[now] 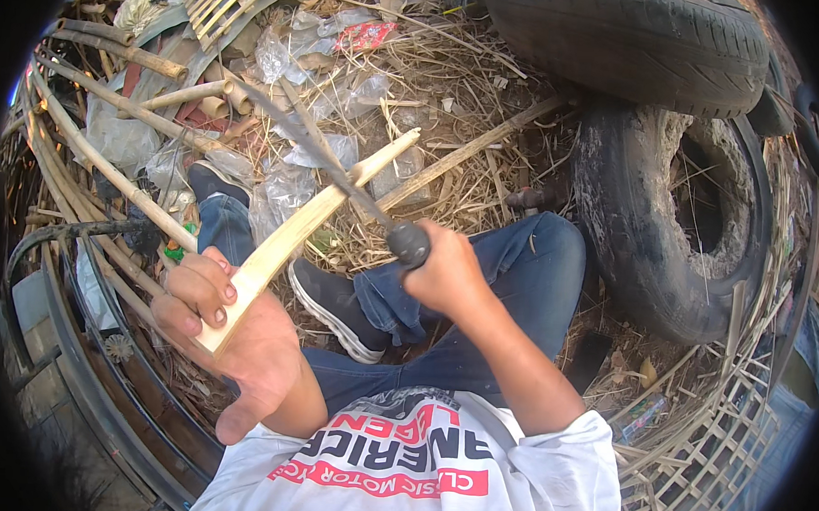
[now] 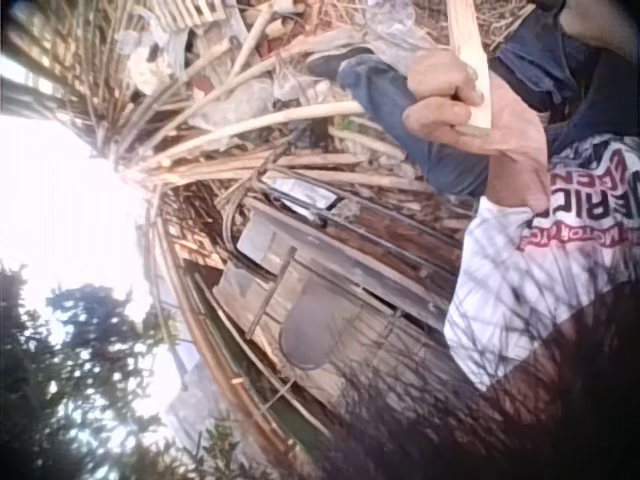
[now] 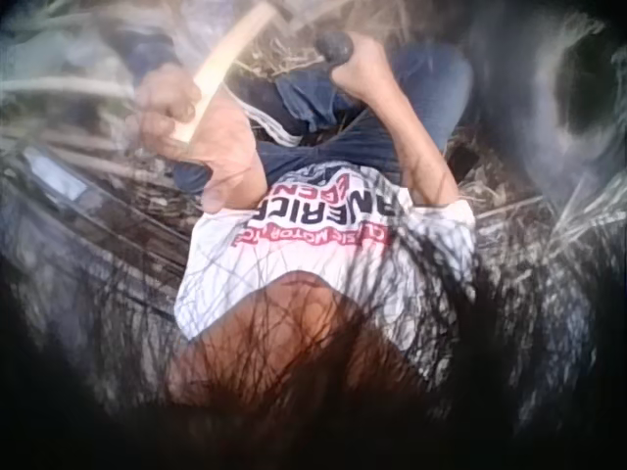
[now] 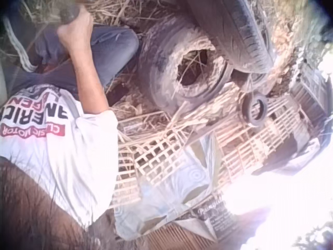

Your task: The person shaves a piece of bamboo by hand using a machete while sitting in a refuse area.

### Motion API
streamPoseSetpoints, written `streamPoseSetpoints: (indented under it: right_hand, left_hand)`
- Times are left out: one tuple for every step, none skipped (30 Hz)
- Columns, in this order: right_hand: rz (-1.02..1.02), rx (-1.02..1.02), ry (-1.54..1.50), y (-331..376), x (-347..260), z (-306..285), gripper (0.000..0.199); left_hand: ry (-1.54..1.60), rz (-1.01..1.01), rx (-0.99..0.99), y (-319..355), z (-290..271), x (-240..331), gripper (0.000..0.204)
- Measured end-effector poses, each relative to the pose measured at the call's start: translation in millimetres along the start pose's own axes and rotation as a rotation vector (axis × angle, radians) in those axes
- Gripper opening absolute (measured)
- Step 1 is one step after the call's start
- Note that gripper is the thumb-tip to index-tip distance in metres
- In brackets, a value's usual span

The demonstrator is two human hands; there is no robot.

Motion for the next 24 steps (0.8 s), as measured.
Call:
streamPoseSetpoints:
  right_hand:
    - [0.014, -0.016, -0.027, -5, 6, -3, 0.027]
    - [0.013, -0.022, -0.017, -5, 7, -4, 0.027]
    - [0.011, -0.028, -0.006, -4, 6, -7, 0.028]
    - [-0.007, -0.033, -0.031, 3, -5, -7, 0.028]
    - [-0.029, -0.026, -0.049, 7, -21, -9, 0.029]
    - [-0.050, -0.019, -0.066, 9, -34, -9, 0.029]
    - [-0.094, -0.053, -0.054, 13, -44, -5, 0.030]
    - [-0.116, -0.058, -0.078, 13, -45, 0, 0.029]
    - [-0.139, -0.063, -0.102, 11, -44, 4, 0.028]
    - [-0.078, -0.025, -0.070, 3, -24, 10, 0.026]
    - [-0.021, 0.031, -0.032, -9, 6, 13, 0.025]
    - [0.068, 0.016, -0.050, -18, 35, 14, 0.023]
    - [0.046, 0.032, -0.070, -19, 35, 14, 0.024]
    - [0.042, 0.019, -0.054, -20, 35, 14, 0.025]
    - [0.039, 0.007, -0.039, -20, 34, 11, 0.027]
    - [0.019, 0.002, -0.042, -15, 24, 8, 0.027]
    - [-0.013, -0.005, -0.046, -12, 7, 8, 0.028]
    - [-0.046, -0.012, -0.050, -8, -11, 8, 0.029]
    - [-0.093, -0.024, -0.056, -4, -30, 11, 0.029]
    - [-0.110, -0.060, -0.098, -4, -35, 15, 0.030]
    - [-0.129, -0.097, -0.141, -5, -38, 19, 0.030]
    - [-0.082, -0.068, -0.109, -12, -22, 24, 0.030]
    - [-0.028, -0.026, -0.070, -22, 7, 29, 0.031]
    - [-0.001, 0.011, -0.073, -30, 23, 27, 0.031]
  left_hand:
    - [-0.009, 0.003, 0.000, 0, 0, 1, 0.088]
    - [-0.031, 0.004, -0.005, 0, 1, 2, 0.088]
    - [-0.017, 0.014, 0.018, -2, 0, 0, 0.088]
    - [-0.014, 0.008, 0.036, -2, -3, 0, 0.088]
    - [0.002, 0.009, 0.056, -3, -5, -4, 0.088]
    - [-0.024, 0.018, 0.006, -1, -3, -3, 0.088]
    - [-0.055, 0.017, -0.043, 3, -2, 0, 0.087]
    - [-0.040, 0.002, -0.046, 3, -3, 1, 0.085]
    - [-0.020, 0.002, -0.020, 4, -6, 0, 0.085]
    - [0.000, 0.001, 0.004, 3, -10, 1, 0.084]
    - [0.035, 0.009, 0.025, 0, -11, 0, 0.084]
    - [0.059, -0.004, -0.046, 0, -13, 0, 0.083]
    - [0.051, -0.002, -0.032, 0, -15, -2, 0.083]
    - [0.044, -0.001, -0.017, 0, -15, -3, 0.082]
    - [0.038, 0.000, -0.004, 0, -16, -5, 0.082]
    - [0.010, -0.039, 0.022, -4, -18, -8, 0.082]
    - [0.019, -0.023, 0.006, -5, -19, -7, 0.081]
    - [0.027, -0.008, -0.009, -5, -20, -5, 0.081]
    - [0.027, 0.003, -0.019, -4, -23, 0, 0.081]
    - [0.057, 0.005, 0.006, -2, -24, 0, 0.080]
    - [0.049, -0.015, 0.040, -1, -27, -1, 0.080]
    - [0.043, -0.039, 0.070, -1, -29, -2, 0.080]
    - [0.054, -0.066, 0.099, 2, -31, -8, 0.080]
    - [0.069, -0.070, 0.073, -4, -31, -5, 0.080]
Point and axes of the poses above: each hand's wrist, its own y-axis away from the middle knuckle, its own z-axis out of the palm, x = y × z, the point moved 5 cm from there along -y, towards the middle knuckle, and after that the axes turned 6 degrees about y, right-handed, at the moved point
